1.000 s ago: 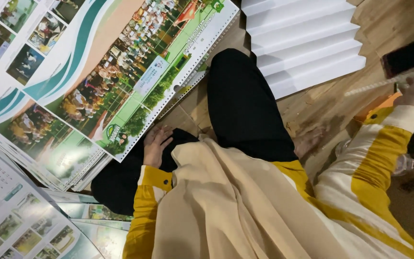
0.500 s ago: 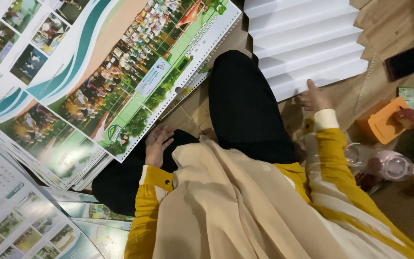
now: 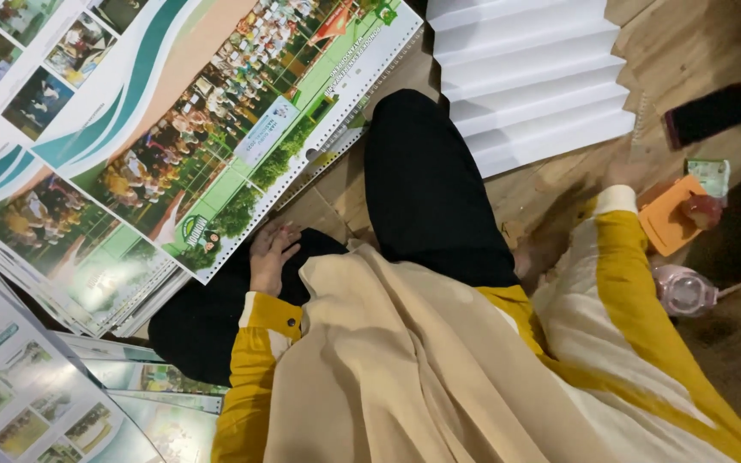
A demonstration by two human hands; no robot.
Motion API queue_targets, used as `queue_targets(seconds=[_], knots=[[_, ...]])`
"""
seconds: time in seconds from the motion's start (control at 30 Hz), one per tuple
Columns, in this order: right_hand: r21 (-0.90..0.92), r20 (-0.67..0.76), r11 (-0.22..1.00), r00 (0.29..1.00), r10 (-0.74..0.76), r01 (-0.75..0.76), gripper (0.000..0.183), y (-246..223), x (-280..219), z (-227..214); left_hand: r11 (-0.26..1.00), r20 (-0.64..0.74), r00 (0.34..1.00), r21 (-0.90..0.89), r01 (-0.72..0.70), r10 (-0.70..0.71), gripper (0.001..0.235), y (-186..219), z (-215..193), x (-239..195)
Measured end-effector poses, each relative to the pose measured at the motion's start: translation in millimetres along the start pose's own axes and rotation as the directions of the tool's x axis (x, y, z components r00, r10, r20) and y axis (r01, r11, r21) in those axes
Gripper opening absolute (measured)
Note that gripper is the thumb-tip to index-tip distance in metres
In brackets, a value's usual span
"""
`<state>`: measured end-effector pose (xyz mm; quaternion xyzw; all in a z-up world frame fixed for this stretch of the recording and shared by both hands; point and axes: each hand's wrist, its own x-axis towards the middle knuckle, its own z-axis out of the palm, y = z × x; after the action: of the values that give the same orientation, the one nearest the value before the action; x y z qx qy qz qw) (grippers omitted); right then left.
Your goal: The person sits on the floor and assembles wall calendars by inserting metal spiral rings into the punched holes at the top of the pages. They repeatedly open the rings, thread them through the holes, and close them to secure the pages.
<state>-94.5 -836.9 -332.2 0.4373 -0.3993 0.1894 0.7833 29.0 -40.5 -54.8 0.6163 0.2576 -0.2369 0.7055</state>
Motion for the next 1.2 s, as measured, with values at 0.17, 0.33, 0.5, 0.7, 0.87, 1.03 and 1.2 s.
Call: queue_targets(seconds=[0.17, 0.33, 0.5, 0.7, 0.87, 1.03, 1.2], knots=[[0.618, 0.517, 0.203, 0.198, -0.833, -0.76, 0.048, 151, 80, -20, 0.997, -0.002, 0.999, 0.071, -0.041, 0.041, 0.038, 0, 0, -3], [0.6, 0.647, 0.429, 0.095, -0.757, -0.675, 0.036, 225, 162, -83, 0.993, -0.019, 0.999, 0.112, -0.048, 0.05, 0.04, -20, -5, 12], [0.315, 0.849, 0.41, 0.061, -0.525, -0.856, 0.053, 190, 150, -74, 0.984, -0.016, 0.999, 0.175, -0.047, 0.05, 0.042, -22, -6, 13], [-0.398, 0.579, -0.389, 0.101, -0.809, -0.831, 0.016, 292, 300, -198, 0.976, -0.018, 0.998, 0.21, -0.06, 0.065, 0.036, -16, -3, 10], [-0.031, 0.039, -0.886, 0.885, -0.464, -0.463, 0.013, 353, 363, -304, 0.981, 0.072, 0.99, 0.144, -0.129, 0.12, 0.042, -16, -8, 7], [0.258, -0.127, -0.923, 0.937, -0.326, -0.287, 0.024, 356, 368, -294, 0.965, 0.126, 0.971, 0.14, -0.22, 0.203, 0.04, -11, -8, -9], [0.573, -0.295, -0.736, 0.748, -0.595, -0.36, 0.023, 310, 306, -198, 0.978, 0.135, 0.981, 0.141, -0.157, 0.138, 0.041, -7, -4, 1]])
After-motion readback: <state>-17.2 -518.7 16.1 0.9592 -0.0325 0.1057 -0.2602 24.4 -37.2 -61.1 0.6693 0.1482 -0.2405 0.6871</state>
